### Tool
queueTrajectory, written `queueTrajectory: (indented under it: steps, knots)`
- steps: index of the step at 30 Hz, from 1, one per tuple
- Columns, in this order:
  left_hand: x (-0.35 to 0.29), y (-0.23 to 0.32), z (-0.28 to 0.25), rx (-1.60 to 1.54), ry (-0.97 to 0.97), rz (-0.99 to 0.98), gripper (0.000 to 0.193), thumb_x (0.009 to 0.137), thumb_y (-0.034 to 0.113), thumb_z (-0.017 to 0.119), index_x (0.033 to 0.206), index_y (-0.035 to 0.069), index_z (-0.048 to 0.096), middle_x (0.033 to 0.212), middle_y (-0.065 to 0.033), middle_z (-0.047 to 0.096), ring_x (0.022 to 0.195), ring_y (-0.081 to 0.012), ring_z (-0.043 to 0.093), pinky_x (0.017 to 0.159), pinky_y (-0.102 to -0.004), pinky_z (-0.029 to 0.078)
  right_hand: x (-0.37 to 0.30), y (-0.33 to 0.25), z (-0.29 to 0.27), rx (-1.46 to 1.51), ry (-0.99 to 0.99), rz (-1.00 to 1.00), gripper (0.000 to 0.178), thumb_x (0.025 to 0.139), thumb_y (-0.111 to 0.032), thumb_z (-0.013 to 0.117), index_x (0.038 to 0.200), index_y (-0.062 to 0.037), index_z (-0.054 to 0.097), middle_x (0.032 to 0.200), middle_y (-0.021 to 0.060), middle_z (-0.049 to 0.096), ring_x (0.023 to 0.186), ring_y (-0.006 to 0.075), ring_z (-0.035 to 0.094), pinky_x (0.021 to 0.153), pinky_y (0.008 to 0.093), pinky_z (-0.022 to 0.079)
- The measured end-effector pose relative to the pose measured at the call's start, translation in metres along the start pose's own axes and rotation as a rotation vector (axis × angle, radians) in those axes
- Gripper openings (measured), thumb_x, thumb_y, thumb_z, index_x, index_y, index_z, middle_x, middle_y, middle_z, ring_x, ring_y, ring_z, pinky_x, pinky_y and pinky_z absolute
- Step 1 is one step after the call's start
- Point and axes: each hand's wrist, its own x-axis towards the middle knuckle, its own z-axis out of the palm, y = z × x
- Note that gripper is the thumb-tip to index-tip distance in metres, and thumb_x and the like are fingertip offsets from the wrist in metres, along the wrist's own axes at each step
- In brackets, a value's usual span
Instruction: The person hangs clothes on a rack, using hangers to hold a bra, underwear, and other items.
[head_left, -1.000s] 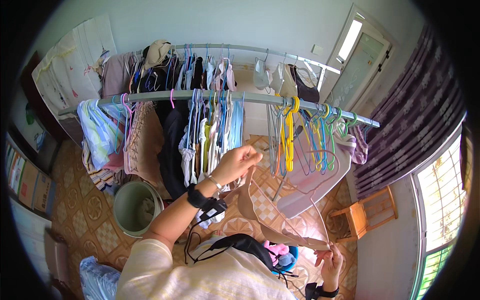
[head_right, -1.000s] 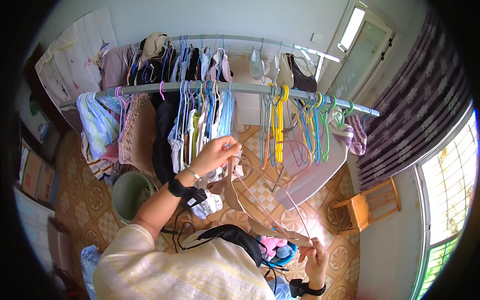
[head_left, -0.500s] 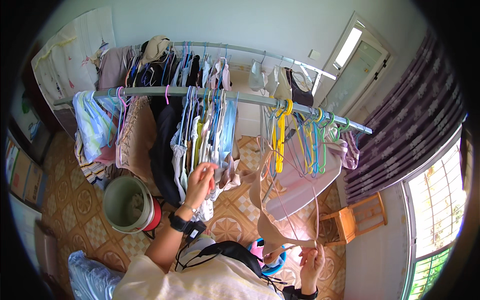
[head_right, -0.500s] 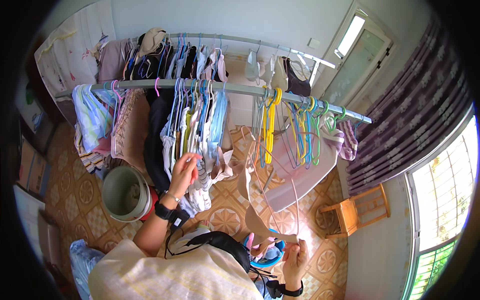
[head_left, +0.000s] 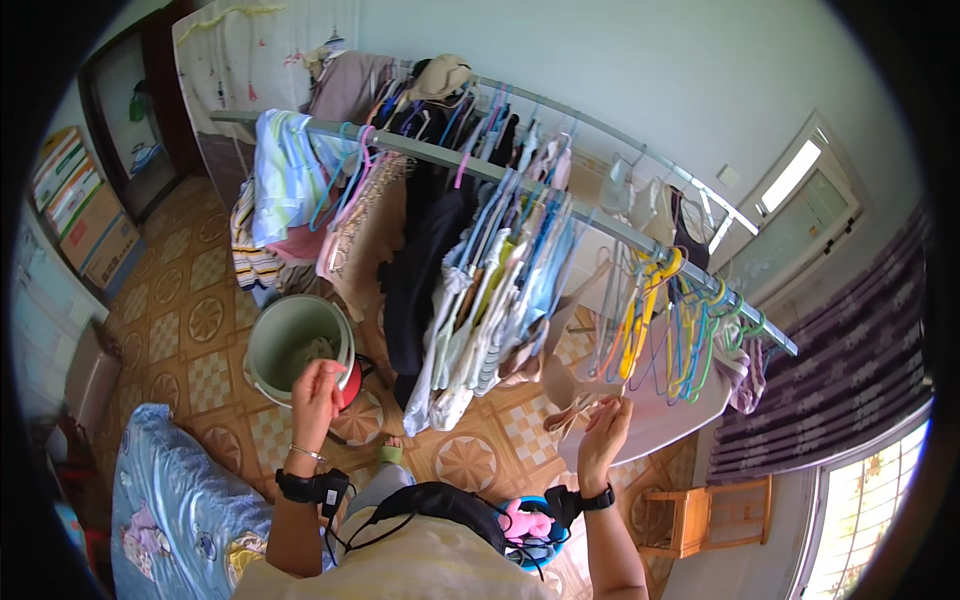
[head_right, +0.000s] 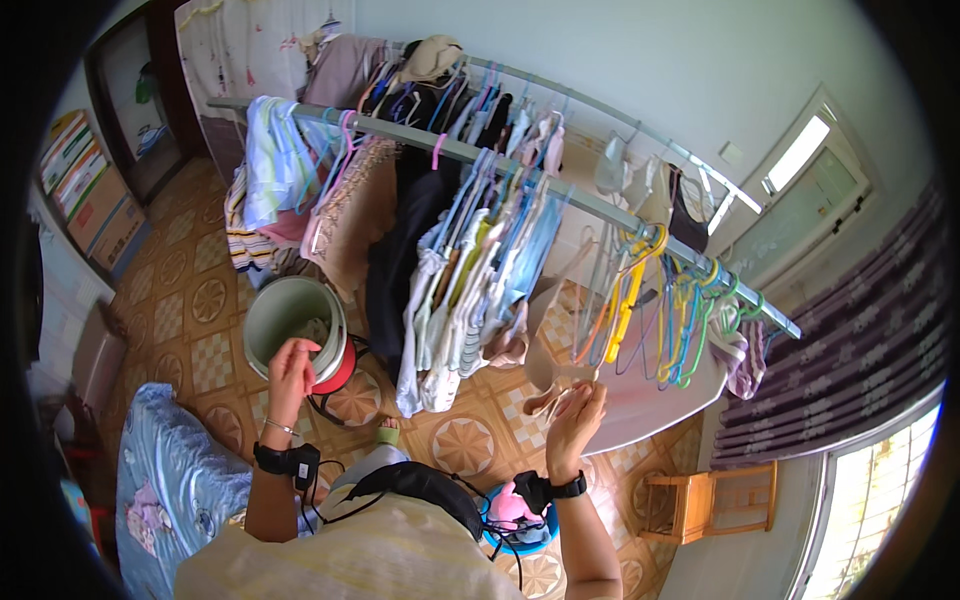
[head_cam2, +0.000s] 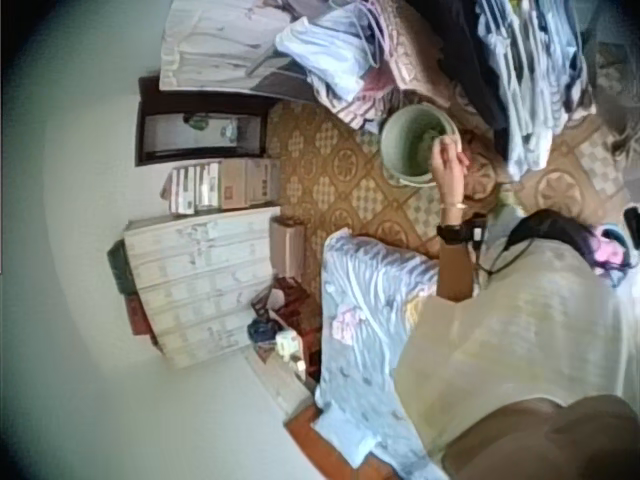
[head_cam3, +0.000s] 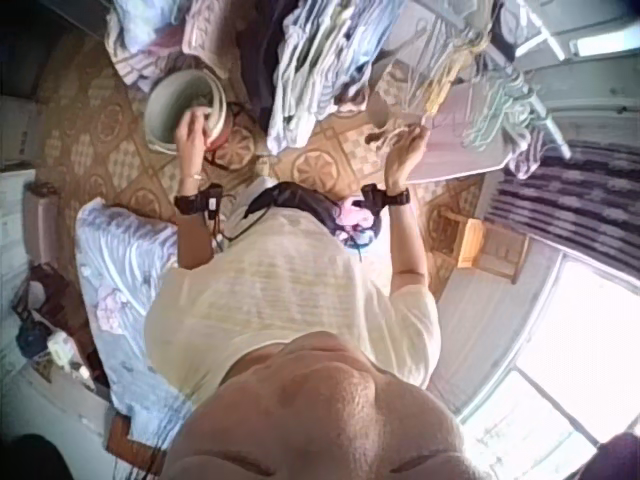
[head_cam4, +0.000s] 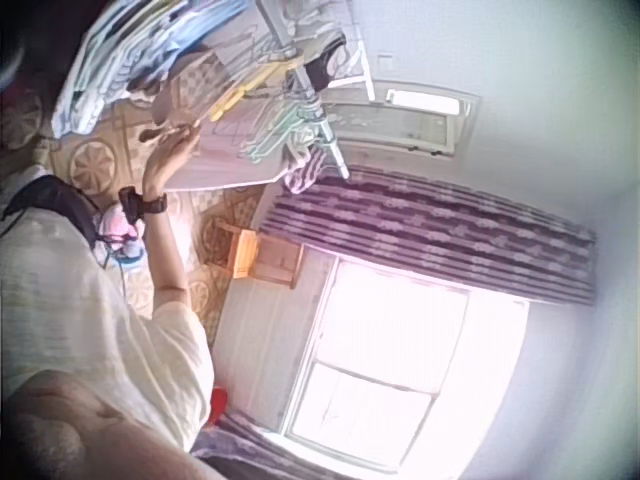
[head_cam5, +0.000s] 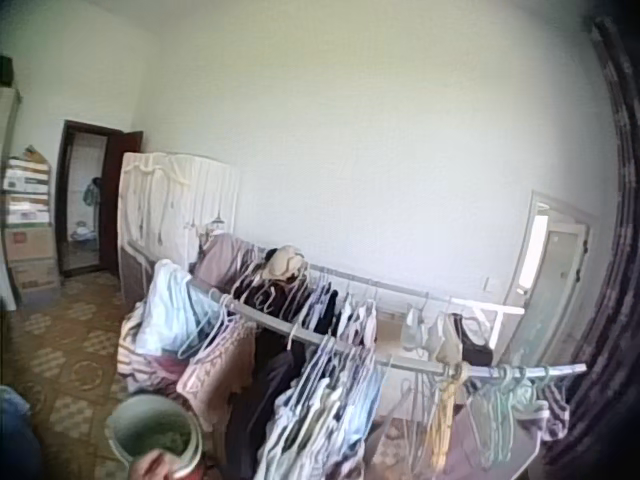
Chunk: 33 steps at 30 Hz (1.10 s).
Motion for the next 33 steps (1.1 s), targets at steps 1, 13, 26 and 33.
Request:
queueTrajectory:
  steps: [1, 13, 26, 33]
  knots:
    - [-0.001, 0.002, -0.013, -0.011, 0.055, -0.015, 0.027, 0.099, 0.030, 0.047, 0.092, 0.007, 0.060, 0.053, 0.0033, 0.047, 0.042, -0.0015, 0.037, 0.038, -0.0165, 0.027, 0.004, -0.001, 0.008, -0.138, -0.004, -0.046, 0.018, 0.101, -0.018, 0.040, 0.092, -0.0044, 0.048, 0.066, 0.0030, 0.048, 0.049, 0.0111, 0.040, 0.048, 0.0280, 0.033]
    - [0.117, -0.060, -0.149, 0.021, 0.107, -0.053, 0.027, 0.099, 0.030, 0.047, 0.093, 0.008, 0.061, 0.053, 0.0018, 0.048, 0.040, -0.0028, 0.038, 0.037, -0.0183, 0.028, 0.083, 0.077, 0.101, -0.481, 0.204, -0.318, 0.007, 0.090, -0.002, 0.046, 0.090, -0.0038, 0.054, 0.079, 0.0109, 0.056, 0.075, 0.0275, 0.054, 0.076, 0.0393, 0.041]
    - [0.243, -0.352, -0.253, 0.193, -0.132, -0.743, 0.024, 0.087, 0.029, 0.057, 0.097, 0.008, 0.061, 0.066, -0.0009, 0.057, 0.055, -0.0104, 0.050, 0.049, -0.0265, 0.045, 0.040, 0.063, 0.104, -0.065, 0.047, 0.449, 0.038, 0.092, -0.017, 0.054, 0.129, -0.0089, 0.045, 0.122, 0.0104, 0.053, 0.106, 0.0188, 0.054, 0.085, 0.0286, 0.046]
    - [0.236, -0.546, -0.197, 0.630, -0.263, -0.875, 0.028, 0.083, 0.020, 0.056, 0.107, 0.009, 0.065, 0.112, -0.0192, 0.063, 0.094, -0.0364, 0.061, 0.083, -0.0490, 0.048, 0.008, 0.003, 0.077, -0.826, 0.035, -0.063, 0.057, 0.085, -0.020, 0.061, 0.134, -0.0002, 0.040, 0.135, 0.0166, 0.039, 0.115, 0.0300, 0.047, 0.097, 0.0420, 0.042]
